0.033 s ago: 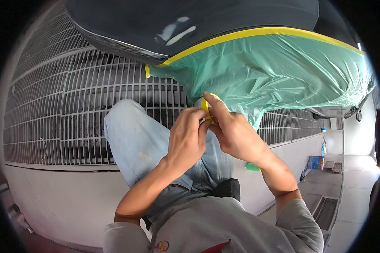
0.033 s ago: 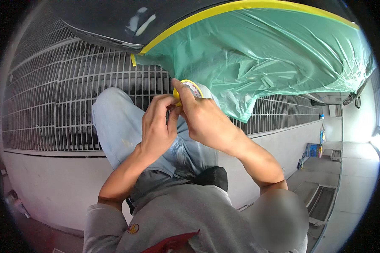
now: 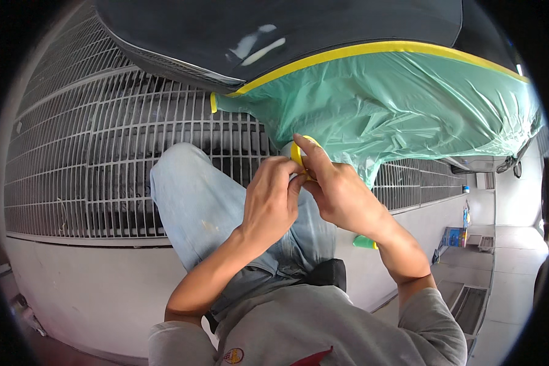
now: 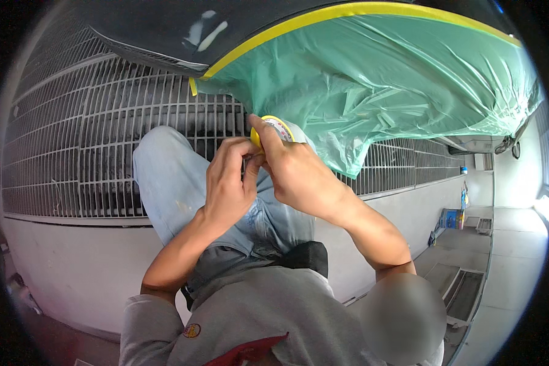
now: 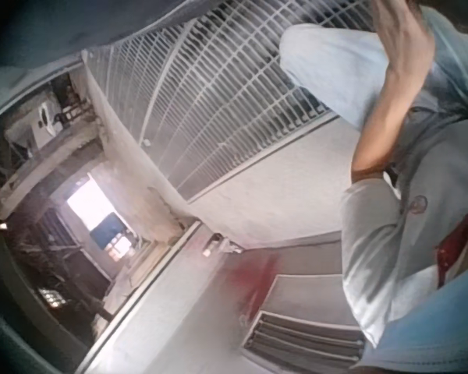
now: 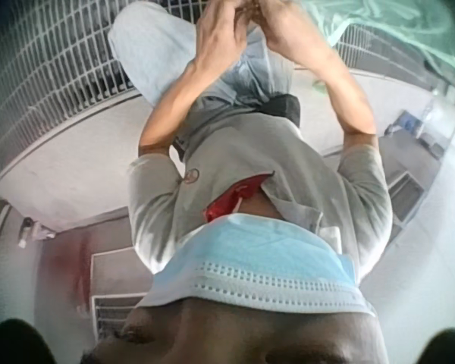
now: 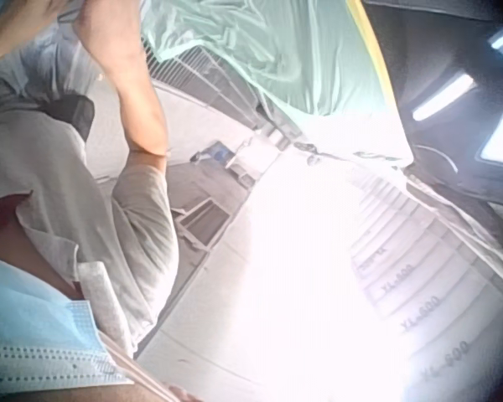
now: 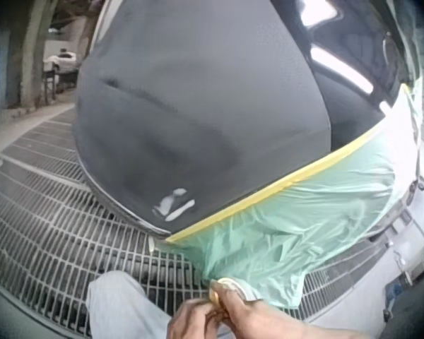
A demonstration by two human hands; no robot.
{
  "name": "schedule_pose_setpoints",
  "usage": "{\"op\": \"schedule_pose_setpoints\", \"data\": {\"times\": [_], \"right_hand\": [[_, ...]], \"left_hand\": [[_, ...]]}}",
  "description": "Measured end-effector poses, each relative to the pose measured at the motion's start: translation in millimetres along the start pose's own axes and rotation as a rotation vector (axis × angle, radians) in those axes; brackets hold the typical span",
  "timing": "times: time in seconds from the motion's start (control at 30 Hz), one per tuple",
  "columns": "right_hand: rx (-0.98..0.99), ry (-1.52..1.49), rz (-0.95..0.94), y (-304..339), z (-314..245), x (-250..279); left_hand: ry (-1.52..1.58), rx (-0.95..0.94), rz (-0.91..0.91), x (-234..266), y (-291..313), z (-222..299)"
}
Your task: The person places a green plastic sheet over the rear of a black car and secures it with yellow masking tape. They smooth the plastic, apply tape along the edges and seams, and adjust the sheet to cover the trunk and rear bumper area.
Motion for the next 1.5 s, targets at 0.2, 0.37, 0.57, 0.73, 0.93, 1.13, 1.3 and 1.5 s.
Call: {"op": "schedule_pose_setpoints", "data": {"times": [0.2,0.37,0.57,0.73,0.93,1.13,1.3,1.5], "right_hand": [[-0.088,0.100,-0.144,-4.9,-6.3,6.3],[-0.039,0.125,-0.193,-11.0,-10.3,4.3],[-0.151,-0.050,0.022,-15.6,-8.8,24.5],[-0.196,-0.360,0.124,-23.0,-1.9,25.1],[-0.250,-0.432,0.107,-27.1,-0.6,28.7],[0.224,-0.765,0.243,-29.5,-50.4,138.7],[0.194,-0.775,0.352,-42.4,-50.9,181.6],[0.270,-0.797,0.366,-52.7,-61.5,178.4]], "left_hand": [[-0.009,0.003,0.041,-1.9,3.4,-6.8],[-0.156,-0.074,-0.107,-1.5,1.1,-9.9],[0.321,0.177,-0.087,7.0,-5.4,-21.6],[0.784,0.475,0.015,-10.8,-4.5,-29.2],[0.994,0.684,0.044,-19.6,-7.3,-44.7],[0.966,0.836,0.198,3.2,-58.1,-138.0],[1.107,0.855,0.207,-22.9,-67.5,-159.0],[1.134,0.879,0.278,-34.5,-70.5,-160.6]]}}
Point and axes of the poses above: each hand's wrist, its own y-axis away from the middle knuckle, its own x-axis out of the back of the hand, z = x × y, the point moved 4 cm from there along -y, towards the middle knuckle, and after that the axes turned 13 degrees about -y, right-handed, at the moved point
